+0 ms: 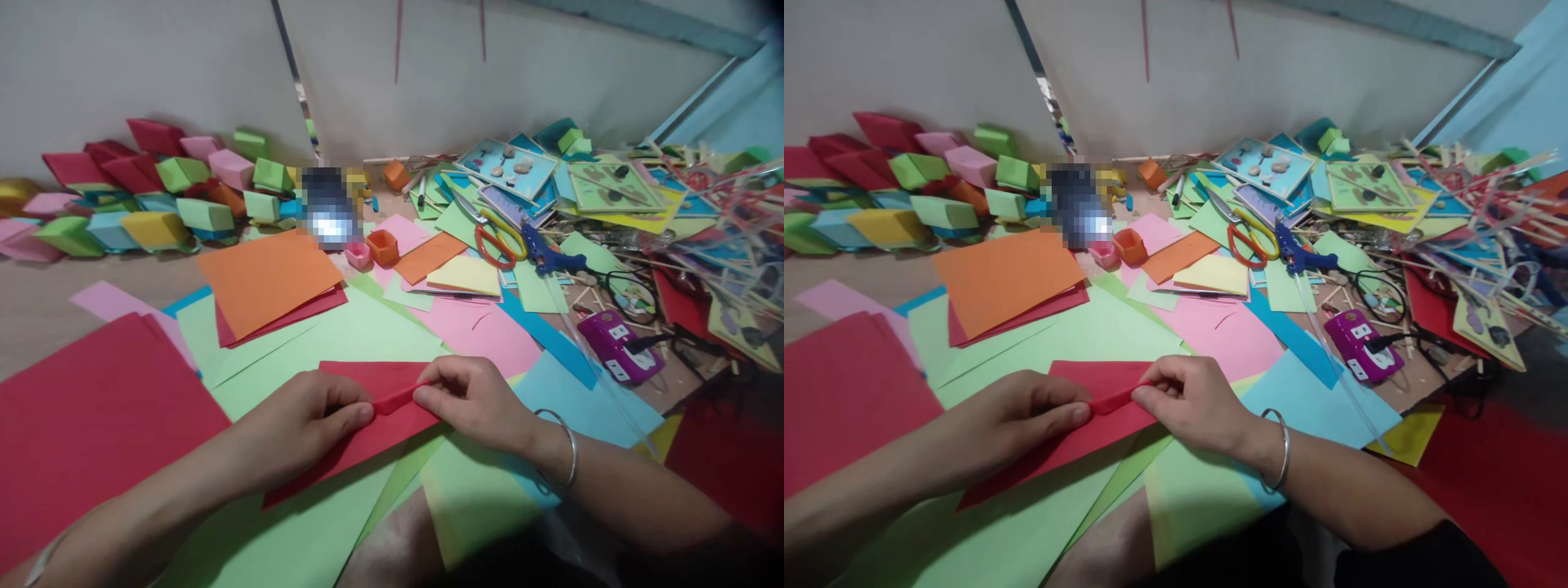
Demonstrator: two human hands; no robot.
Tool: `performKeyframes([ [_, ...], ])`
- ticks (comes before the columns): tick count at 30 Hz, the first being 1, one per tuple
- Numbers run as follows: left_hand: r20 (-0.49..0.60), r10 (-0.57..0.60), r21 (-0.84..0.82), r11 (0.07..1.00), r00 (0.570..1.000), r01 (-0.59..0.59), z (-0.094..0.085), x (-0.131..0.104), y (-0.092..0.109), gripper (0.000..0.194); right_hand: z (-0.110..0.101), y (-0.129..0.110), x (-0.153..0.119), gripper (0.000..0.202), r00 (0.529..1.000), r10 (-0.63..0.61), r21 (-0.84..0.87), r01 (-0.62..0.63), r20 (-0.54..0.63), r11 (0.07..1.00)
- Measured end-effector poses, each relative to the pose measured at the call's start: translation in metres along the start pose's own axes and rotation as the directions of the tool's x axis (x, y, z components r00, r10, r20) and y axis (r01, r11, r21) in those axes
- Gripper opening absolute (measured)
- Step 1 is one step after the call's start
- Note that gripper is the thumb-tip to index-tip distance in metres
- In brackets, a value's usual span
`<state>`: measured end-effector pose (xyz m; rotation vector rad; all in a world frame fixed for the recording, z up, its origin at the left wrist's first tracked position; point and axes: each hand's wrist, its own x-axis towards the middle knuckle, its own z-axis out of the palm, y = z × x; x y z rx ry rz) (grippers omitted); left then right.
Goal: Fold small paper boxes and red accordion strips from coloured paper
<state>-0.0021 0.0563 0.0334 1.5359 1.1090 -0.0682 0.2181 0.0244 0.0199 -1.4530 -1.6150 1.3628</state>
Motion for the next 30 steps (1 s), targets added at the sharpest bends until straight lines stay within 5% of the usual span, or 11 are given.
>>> performKeyframes([
  [8,0.031,0.041,0.137,0.990,0.999,-0.045,0.000,-0.002,0.008,0.037,0.000,0.002,0.000,0.012,1.000,-0.015,-0.029,0.015,0.006,0.999],
  [16,0.037,0.063,0.097,0.993,0.997,-0.066,0.004,0.000,0.006,0.042,0.002,0.001,-0.002,0.012,0.999,-0.025,-0.008,0.025,0.028,1.000],
  [24,0.027,0.078,0.140,0.987,0.997,-0.081,0.011,0.002,0.010,0.037,0.006,0.003,-0.005,0.006,0.927,-0.370,-0.185,0.375,0.062,0.908],
  [30,0.028,0.032,0.117,0.993,0.999,-0.035,0.006,0.003,0.007,0.038,0.000,0.005,-0.001,0.013,0.962,-0.272,-0.153,0.274,0.038,0.949],
])
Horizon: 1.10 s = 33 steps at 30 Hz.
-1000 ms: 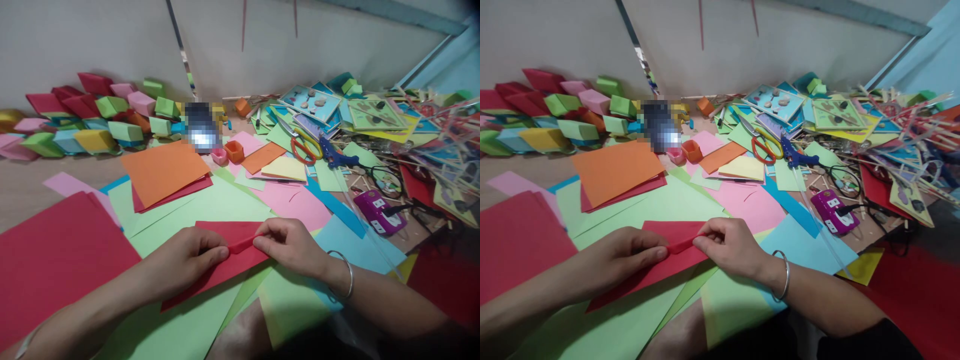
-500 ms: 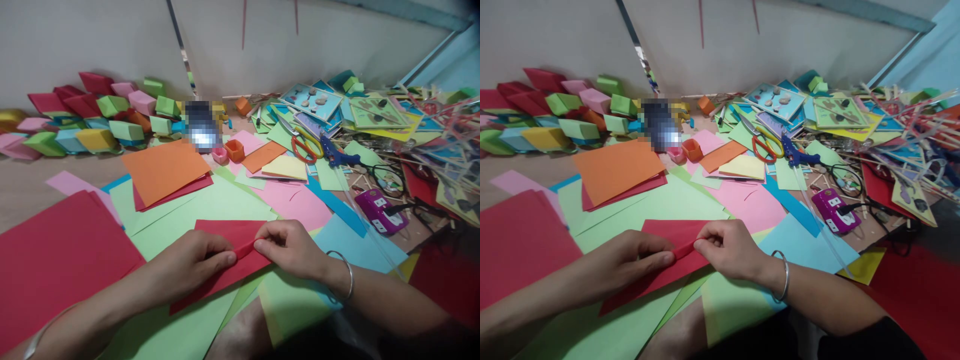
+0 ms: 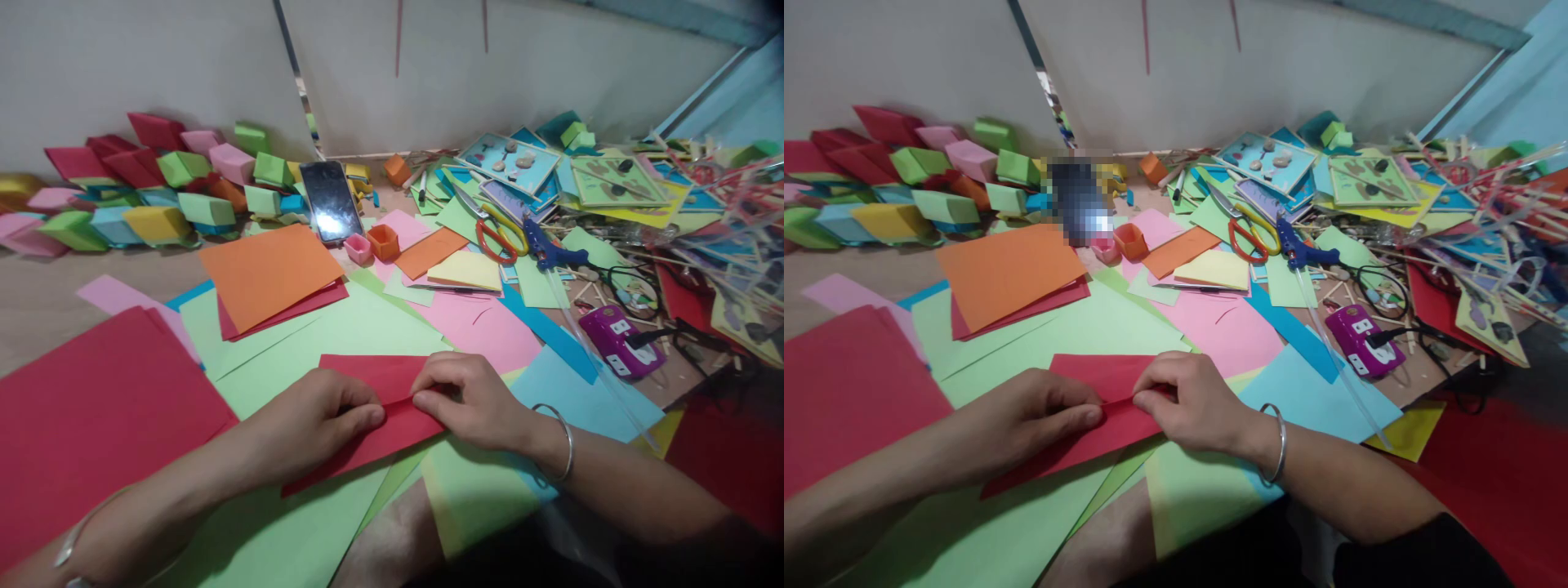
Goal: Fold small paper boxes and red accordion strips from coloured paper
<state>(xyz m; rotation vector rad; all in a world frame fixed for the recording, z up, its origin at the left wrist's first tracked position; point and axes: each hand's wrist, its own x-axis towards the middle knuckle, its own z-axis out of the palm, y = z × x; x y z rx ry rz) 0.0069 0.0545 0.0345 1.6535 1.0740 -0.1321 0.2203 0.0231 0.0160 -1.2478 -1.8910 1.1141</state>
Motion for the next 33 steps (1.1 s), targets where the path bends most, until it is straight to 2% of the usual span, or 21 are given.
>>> performKeyframes([
  [5,-0.041,-0.036,0.038,0.999,0.998,0.038,-0.017,-0.006,-0.007,0.039,-0.007,0.010,0.002,0.018,0.999,-0.032,-0.061,0.030,-0.017,0.998],
  [8,-0.064,-0.019,0.090,0.996,0.998,0.024,-0.025,-0.009,-0.014,0.038,-0.009,0.013,0.003,0.019,0.999,-0.046,-0.108,0.043,-0.020,0.993],
  [11,-0.139,0.018,0.146,0.989,0.990,0.002,-0.031,-0.008,-0.023,0.037,-0.009,0.015,0.004,0.020,0.999,-0.025,-0.138,0.020,-0.034,0.990],
  [15,-0.227,0.048,0.209,0.978,0.973,0.000,-0.034,-0.006,-0.031,0.030,-0.007,0.016,0.004,0.019,0.999,-0.046,-0.202,0.039,-0.029,0.979],
  [22,-0.273,0.034,0.373,0.925,0.962,0.073,-0.033,-0.004,-0.030,0.025,0.001,0.021,0.003,0.014,0.986,-0.166,-0.318,0.148,-0.033,0.937],
  [26,-0.224,0.025,0.447,0.891,0.974,0.080,-0.031,-0.003,-0.025,0.025,0.002,0.024,0.003,0.016,0.971,-0.241,-0.440,0.216,0.000,0.871],
  [30,-0.295,-0.002,0.556,0.813,0.955,0.174,-0.027,-0.003,-0.021,0.013,0.005,0.026,0.001,0.026,0.961,-0.273,-0.624,0.244,0.050,0.742],
  [33,-0.318,0.007,0.596,0.779,0.948,0.194,-0.025,-0.003,-0.020,0.009,0.007,0.026,0.000,0.029,0.960,-0.274,-0.702,0.234,0.057,0.673],
])
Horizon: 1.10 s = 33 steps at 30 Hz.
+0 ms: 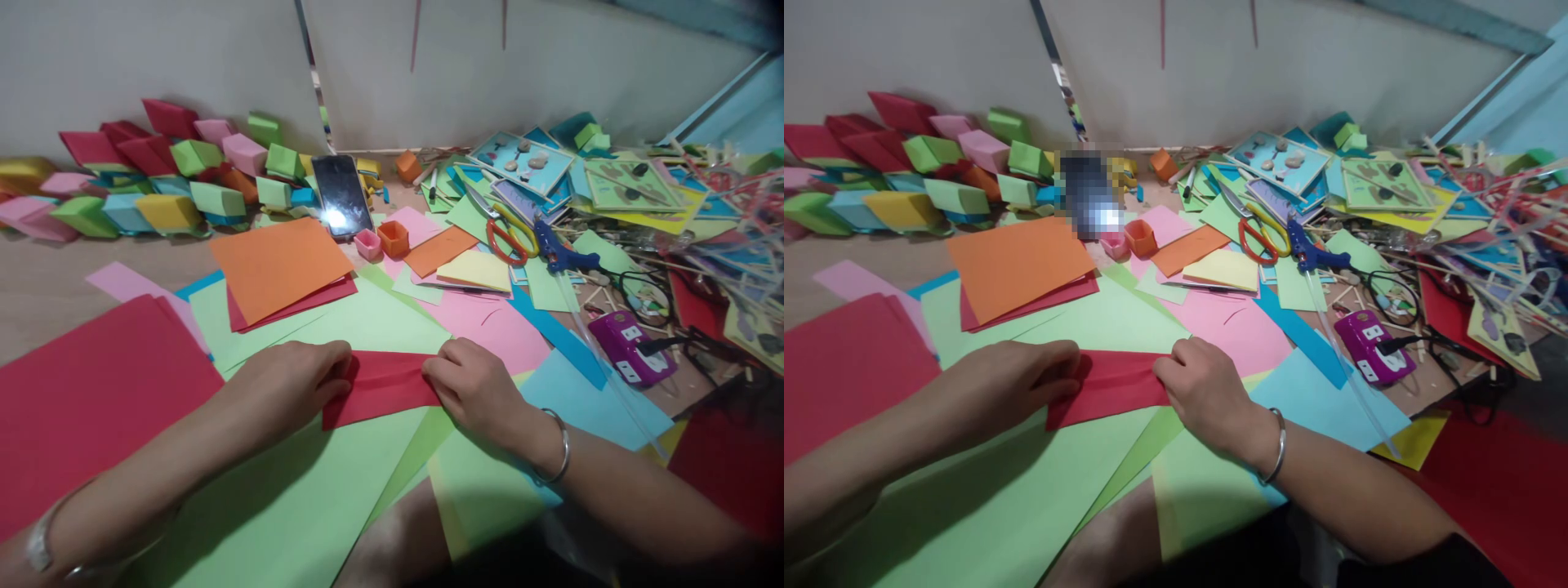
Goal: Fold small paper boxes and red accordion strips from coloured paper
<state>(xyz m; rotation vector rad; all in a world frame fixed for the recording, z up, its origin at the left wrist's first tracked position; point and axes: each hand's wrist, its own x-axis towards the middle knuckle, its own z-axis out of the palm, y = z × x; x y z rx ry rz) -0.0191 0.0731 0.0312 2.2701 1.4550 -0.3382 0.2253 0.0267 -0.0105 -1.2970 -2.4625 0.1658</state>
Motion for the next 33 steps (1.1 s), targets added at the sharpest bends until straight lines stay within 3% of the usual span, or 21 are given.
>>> performKeyframes([
  [4,-0.018,0.029,0.036,0.999,0.999,-0.028,0.002,0.000,-0.001,0.014,0.001,-0.002,-0.001,0.027,1.000,-0.018,-0.065,0.017,-0.013,0.998],
  [9,-0.166,0.176,0.121,0.980,0.970,-0.157,0.008,-0.003,0.005,0.024,-0.002,-0.006,0.000,0.027,0.994,-0.044,-0.199,0.024,-0.096,0.980],
  [15,-0.041,0.144,0.080,0.987,0.989,-0.140,0.012,-0.016,0.026,0.030,-0.005,-0.010,-0.001,0.026,0.974,-0.203,-0.231,0.176,-0.098,0.957],
  [24,0.020,0.155,0.214,0.964,0.988,-0.156,0.022,-0.022,0.044,0.031,-0.001,-0.011,-0.002,0.021,0.967,-0.235,-0.258,0.204,-0.095,0.944],
  [33,0.001,0.241,0.254,0.939,0.970,-0.234,0.023,-0.018,0.050,0.032,0.002,-0.012,-0.005,0.019,0.966,-0.249,-0.260,0.222,-0.075,0.940],
])
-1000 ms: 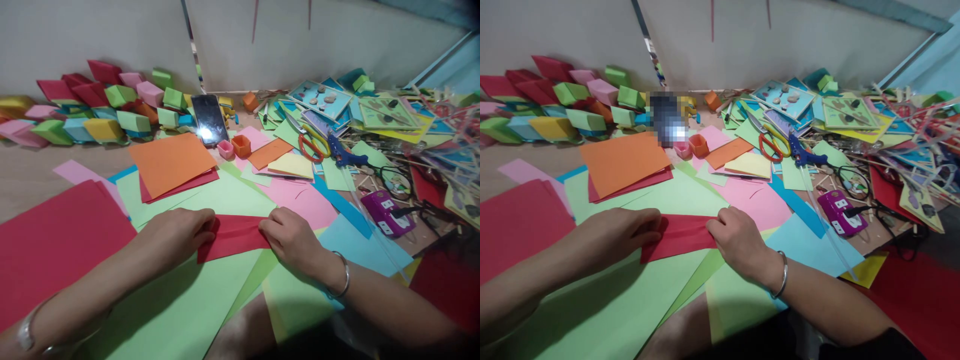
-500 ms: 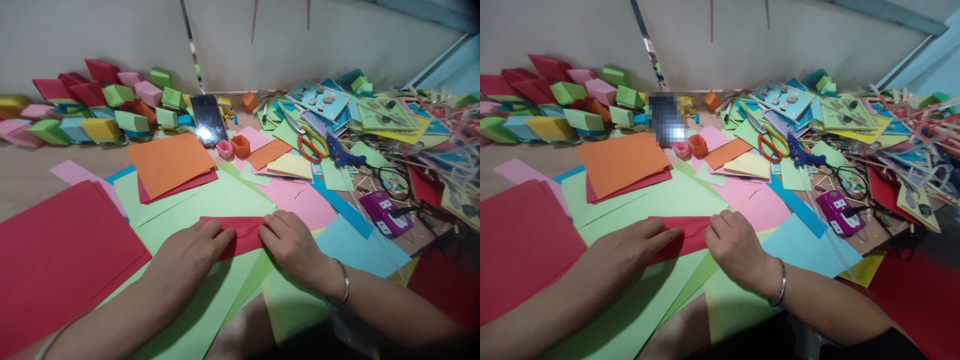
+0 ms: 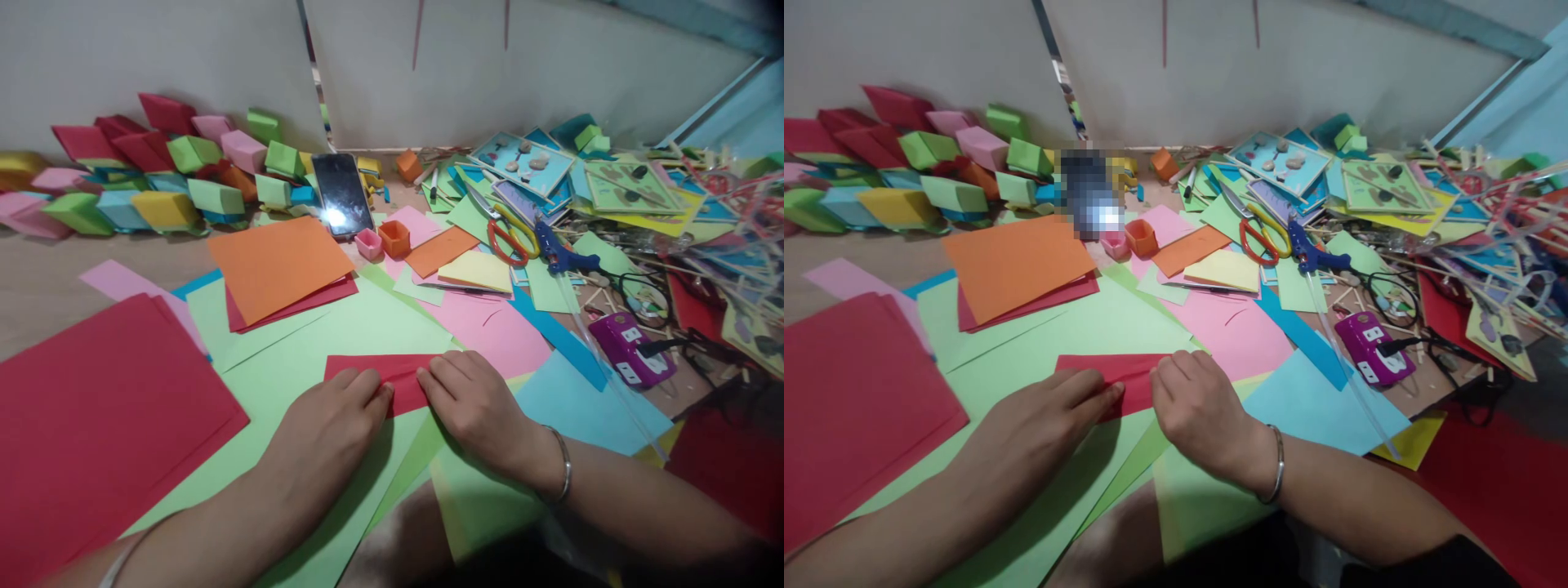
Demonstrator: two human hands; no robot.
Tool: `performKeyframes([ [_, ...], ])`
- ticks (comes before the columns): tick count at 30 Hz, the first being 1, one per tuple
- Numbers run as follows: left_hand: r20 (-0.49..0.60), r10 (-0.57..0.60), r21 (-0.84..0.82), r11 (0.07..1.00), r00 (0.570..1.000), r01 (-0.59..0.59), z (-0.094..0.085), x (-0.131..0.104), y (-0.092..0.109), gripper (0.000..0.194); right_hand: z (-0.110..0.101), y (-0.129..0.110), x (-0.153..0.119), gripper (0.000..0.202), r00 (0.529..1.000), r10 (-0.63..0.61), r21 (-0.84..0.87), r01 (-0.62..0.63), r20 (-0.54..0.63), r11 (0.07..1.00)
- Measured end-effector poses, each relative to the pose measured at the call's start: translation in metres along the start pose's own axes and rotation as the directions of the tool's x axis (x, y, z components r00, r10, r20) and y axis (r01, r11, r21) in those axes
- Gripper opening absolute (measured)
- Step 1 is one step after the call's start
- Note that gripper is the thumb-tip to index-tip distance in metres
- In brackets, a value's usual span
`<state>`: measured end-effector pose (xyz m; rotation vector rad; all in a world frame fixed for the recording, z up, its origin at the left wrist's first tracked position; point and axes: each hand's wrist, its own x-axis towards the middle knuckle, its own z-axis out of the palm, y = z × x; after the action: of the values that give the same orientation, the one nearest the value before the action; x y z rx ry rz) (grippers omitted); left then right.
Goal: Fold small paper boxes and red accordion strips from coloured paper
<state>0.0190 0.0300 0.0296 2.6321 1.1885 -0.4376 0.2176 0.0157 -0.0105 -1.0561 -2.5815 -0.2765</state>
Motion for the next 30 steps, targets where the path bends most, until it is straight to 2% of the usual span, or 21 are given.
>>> performKeyframes([
  [8,0.037,-0.006,-0.027,1.000,0.999,0.007,0.002,-0.001,-0.001,0.032,-0.003,-0.005,0.005,0.022,0.999,-0.029,-0.058,0.028,-0.023,0.998],
  [17,0.067,0.005,-0.003,1.000,0.998,-0.005,-0.007,0.004,-0.002,0.033,-0.006,-0.008,-0.001,0.021,0.999,-0.040,-0.153,0.039,-0.003,0.987],
  [23,0.097,-0.030,-0.048,0.998,0.995,0.035,-0.007,0.004,-0.001,0.035,-0.014,-0.009,-0.007,0.025,0.992,0.096,-0.295,-0.067,0.084,0.953],
  [26,0.102,-0.039,-0.057,0.997,0.994,0.045,-0.007,0.004,-0.001,0.036,-0.019,-0.009,-0.003,0.023,0.986,0.160,-0.328,-0.141,0.034,0.934],
  [28,0.088,-0.036,-0.063,0.997,0.995,0.041,-0.006,0.004,-0.002,0.035,-0.020,-0.010,0.001,0.021,0.993,0.118,-0.275,-0.116,-0.007,0.954],
  [30,0.070,-0.018,-0.071,0.997,0.997,0.023,-0.004,0.003,-0.003,0.033,-0.018,-0.011,0.003,0.022,1.000,0.023,-0.184,-0.024,-0.011,0.983],
])
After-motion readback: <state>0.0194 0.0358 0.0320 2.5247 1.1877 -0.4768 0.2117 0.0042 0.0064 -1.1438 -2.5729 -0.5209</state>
